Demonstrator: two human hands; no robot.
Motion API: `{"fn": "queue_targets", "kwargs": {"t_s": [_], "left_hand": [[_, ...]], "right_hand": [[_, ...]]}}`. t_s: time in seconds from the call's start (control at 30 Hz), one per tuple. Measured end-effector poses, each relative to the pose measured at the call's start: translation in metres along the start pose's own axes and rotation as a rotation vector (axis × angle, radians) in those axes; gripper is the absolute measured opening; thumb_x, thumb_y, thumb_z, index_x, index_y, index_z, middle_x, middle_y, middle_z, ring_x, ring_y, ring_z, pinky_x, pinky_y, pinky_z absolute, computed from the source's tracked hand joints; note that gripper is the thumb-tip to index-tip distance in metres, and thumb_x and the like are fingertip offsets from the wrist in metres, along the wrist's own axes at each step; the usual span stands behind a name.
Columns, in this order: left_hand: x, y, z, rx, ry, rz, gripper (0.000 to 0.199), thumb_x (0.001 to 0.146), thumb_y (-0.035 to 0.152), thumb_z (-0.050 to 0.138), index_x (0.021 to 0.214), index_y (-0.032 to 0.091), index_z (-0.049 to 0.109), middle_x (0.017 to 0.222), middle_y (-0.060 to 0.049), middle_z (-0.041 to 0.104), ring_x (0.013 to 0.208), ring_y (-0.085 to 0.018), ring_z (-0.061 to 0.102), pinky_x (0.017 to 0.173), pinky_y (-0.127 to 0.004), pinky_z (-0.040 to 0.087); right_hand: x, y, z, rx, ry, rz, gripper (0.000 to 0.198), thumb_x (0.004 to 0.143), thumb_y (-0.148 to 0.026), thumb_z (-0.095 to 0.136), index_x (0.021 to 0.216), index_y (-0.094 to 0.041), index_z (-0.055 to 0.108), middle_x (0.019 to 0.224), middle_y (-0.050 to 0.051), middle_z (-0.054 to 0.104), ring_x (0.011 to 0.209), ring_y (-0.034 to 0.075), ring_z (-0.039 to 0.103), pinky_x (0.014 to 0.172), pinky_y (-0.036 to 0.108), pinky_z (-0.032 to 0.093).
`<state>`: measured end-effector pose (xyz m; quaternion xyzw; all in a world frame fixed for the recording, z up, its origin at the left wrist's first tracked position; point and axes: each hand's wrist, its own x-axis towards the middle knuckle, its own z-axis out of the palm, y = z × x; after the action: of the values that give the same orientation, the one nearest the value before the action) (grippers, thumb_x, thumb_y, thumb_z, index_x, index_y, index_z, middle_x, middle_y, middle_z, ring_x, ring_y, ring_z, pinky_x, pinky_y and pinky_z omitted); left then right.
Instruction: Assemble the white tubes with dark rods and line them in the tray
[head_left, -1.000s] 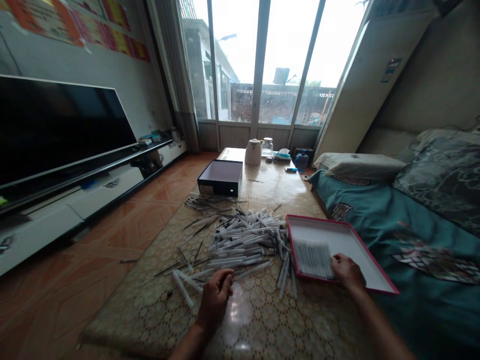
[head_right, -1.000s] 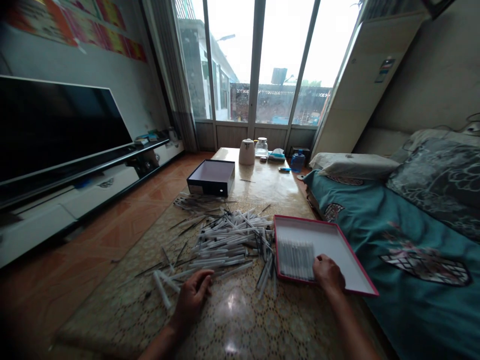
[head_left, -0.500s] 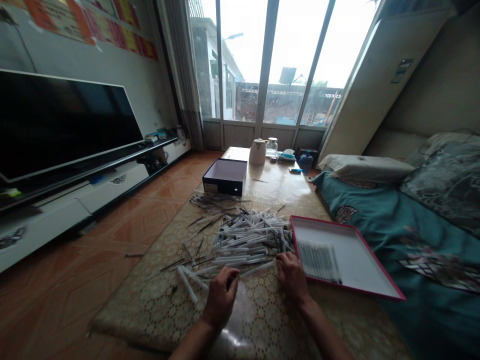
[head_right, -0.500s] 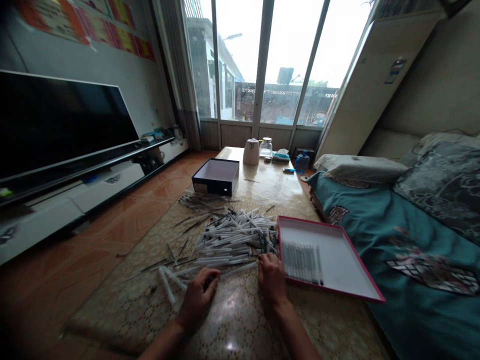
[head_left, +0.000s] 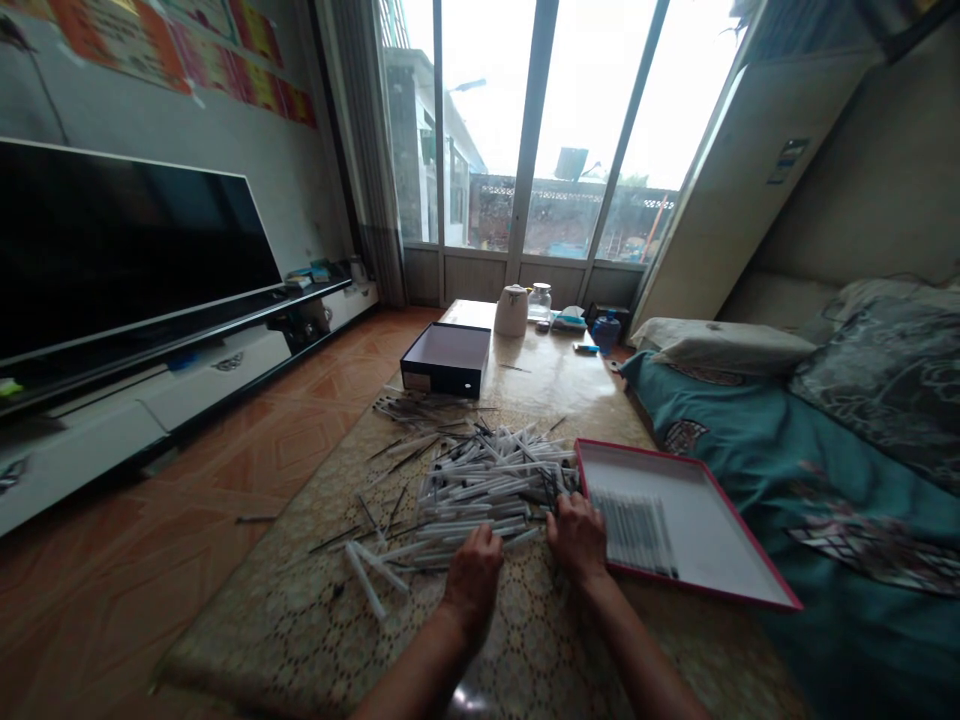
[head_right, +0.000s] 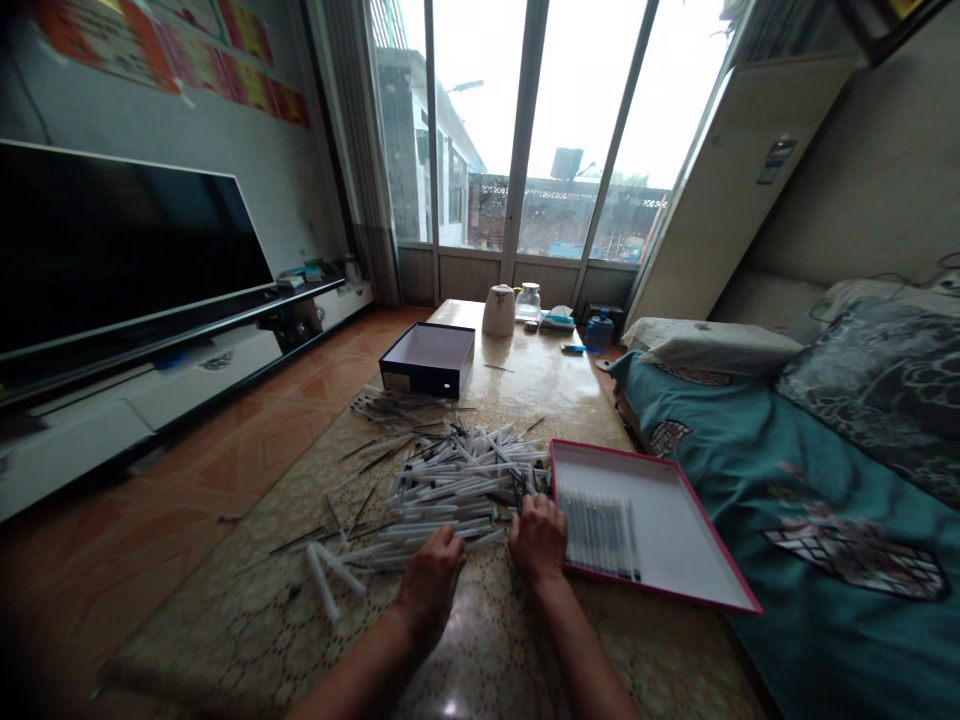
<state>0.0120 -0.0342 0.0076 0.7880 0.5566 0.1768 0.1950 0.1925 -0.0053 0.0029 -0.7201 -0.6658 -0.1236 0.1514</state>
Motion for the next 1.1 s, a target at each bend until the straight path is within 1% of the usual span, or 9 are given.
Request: {"fn": "queue_targets", "kwargs": {"t_s": [0.17, 0.27, 0.4, 0.53, 0.7, 0.77, 0.83, 1.0, 1.1], "left_hand": [[-0.007, -0.012, -0.004, -0.318, 0.228, -0.029, 0.011, 0.083, 0.018, 0.047, 0.079, 0.02, 0.057, 0.084, -0.006, 0.062, 0.082, -0.021, 0.059, 0.074, -0.032, 0.045], [-0.015, -0.017, -0.007, -0.684, 0.33, -0.181, 0.014, 0.082, 0.032, 0.053, 0.077, 0.019, 0.054, 0.07, -0.002, 0.059, 0.066, -0.017, 0.058, 0.061, -0.029, 0.045], [-0.029, -0.02, -0.005, -1.196, 0.335, -0.39, 0.03, 0.071, 0.041, 0.064, 0.087, 0.018, 0.055, 0.07, 0.0, 0.061, 0.051, -0.012, 0.054, 0.047, -0.024, 0.041], [-0.039, -0.025, -0.004, -1.488, 0.328, -0.493, 0.038, 0.064, 0.038, 0.074, 0.09, 0.016, 0.057, 0.073, -0.002, 0.067, 0.056, -0.01, 0.057, 0.049, -0.02, 0.042], [-0.043, -0.027, -0.009, -1.664, 0.397, -0.601, 0.037, 0.061, 0.03, 0.076, 0.088, 0.018, 0.054, 0.079, -0.003, 0.069, 0.065, -0.014, 0.063, 0.056, -0.022, 0.047], [-0.043, -0.026, -0.012, -1.61, 0.379, -0.577, 0.032, 0.065, 0.031, 0.073, 0.087, 0.019, 0.052, 0.081, -0.004, 0.069, 0.069, -0.016, 0.064, 0.059, -0.025, 0.049], [-0.043, -0.027, -0.016, -1.411, 0.341, -0.485, 0.024, 0.072, 0.033, 0.066, 0.087, 0.019, 0.053, 0.077, -0.004, 0.068, 0.069, -0.018, 0.064, 0.06, -0.028, 0.049], [-0.047, -0.044, -0.03, -0.545, 0.33, -0.103, 0.018, 0.083, 0.028, 0.052, 0.093, 0.02, 0.065, 0.088, -0.006, 0.068, 0.086, -0.022, 0.061, 0.079, -0.036, 0.047], [-0.048, -0.057, -0.037, -0.144, 0.304, 0.011, 0.025, 0.086, 0.019, 0.046, 0.098, 0.022, 0.067, 0.09, -0.007, 0.066, 0.091, -0.024, 0.057, 0.082, -0.039, 0.045]], "right_hand": [[0.003, -0.003, 0.003, -0.066, -0.029, 0.01, 0.013, 0.08, -0.026, 0.061, 0.087, -0.015, 0.059, 0.087, 0.011, 0.062, 0.082, 0.024, 0.059, 0.069, 0.032, 0.036], [0.003, -0.005, 0.006, -0.066, -0.031, 0.017, 0.008, 0.079, -0.022, 0.061, 0.084, -0.016, 0.059, 0.083, 0.009, 0.063, 0.078, 0.022, 0.06, 0.068, 0.031, 0.036], [0.002, -0.005, 0.002, -0.011, -0.019, 0.068, 0.003, 0.081, -0.019, 0.057, 0.078, -0.017, 0.058, 0.081, 0.009, 0.063, 0.077, 0.021, 0.06, 0.067, 0.03, 0.038], [-0.01, -0.007, -0.014, 0.318, -0.013, 0.053, 0.016, 0.089, -0.02, 0.043, 0.078, -0.019, 0.054, 0.081, 0.007, 0.062, 0.076, 0.019, 0.061, 0.064, 0.026, 0.039], [-0.047, -0.02, -0.034, 0.808, -0.084, -0.029, 0.022, 0.092, -0.031, 0.04, 0.083, -0.02, 0.057, 0.075, 0.003, 0.063, 0.068, 0.016, 0.06, 0.062, 0.023, 0.042], [-0.06, -0.024, -0.039, 0.907, -0.073, 0.002, 0.023, 0.09, -0.034, 0.044, 0.084, -0.019, 0.06, 0.075, 0.003, 0.064, 0.067, 0.016, 0.06, 0.062, 0.022, 0.043], [-0.066, -0.026, -0.043, 0.972, -0.051, 0.052, 0.023, 0.088, -0.035, 0.047, 0.084, -0.018, 0.062, 0.075, 0.003, 0.065, 0.065, 0.015, 0.059, 0.061, 0.022, 0.044], [-0.065, -0.022, -0.058, 1.015, 0.044, 0.075, 0.02, 0.086, -0.035, 0.051, 0.083, -0.018, 0.061, 0.074, 0.003, 0.062, 0.064, 0.015, 0.057, 0.06, 0.022, 0.045], [-0.062, -0.019, -0.067, 0.987, 0.094, 0.037, 0.018, 0.087, -0.032, 0.049, 0.08, -0.018, 0.06, 0.071, 0.002, 0.058, 0.064, 0.014, 0.054, 0.061, 0.022, 0.044]]}}
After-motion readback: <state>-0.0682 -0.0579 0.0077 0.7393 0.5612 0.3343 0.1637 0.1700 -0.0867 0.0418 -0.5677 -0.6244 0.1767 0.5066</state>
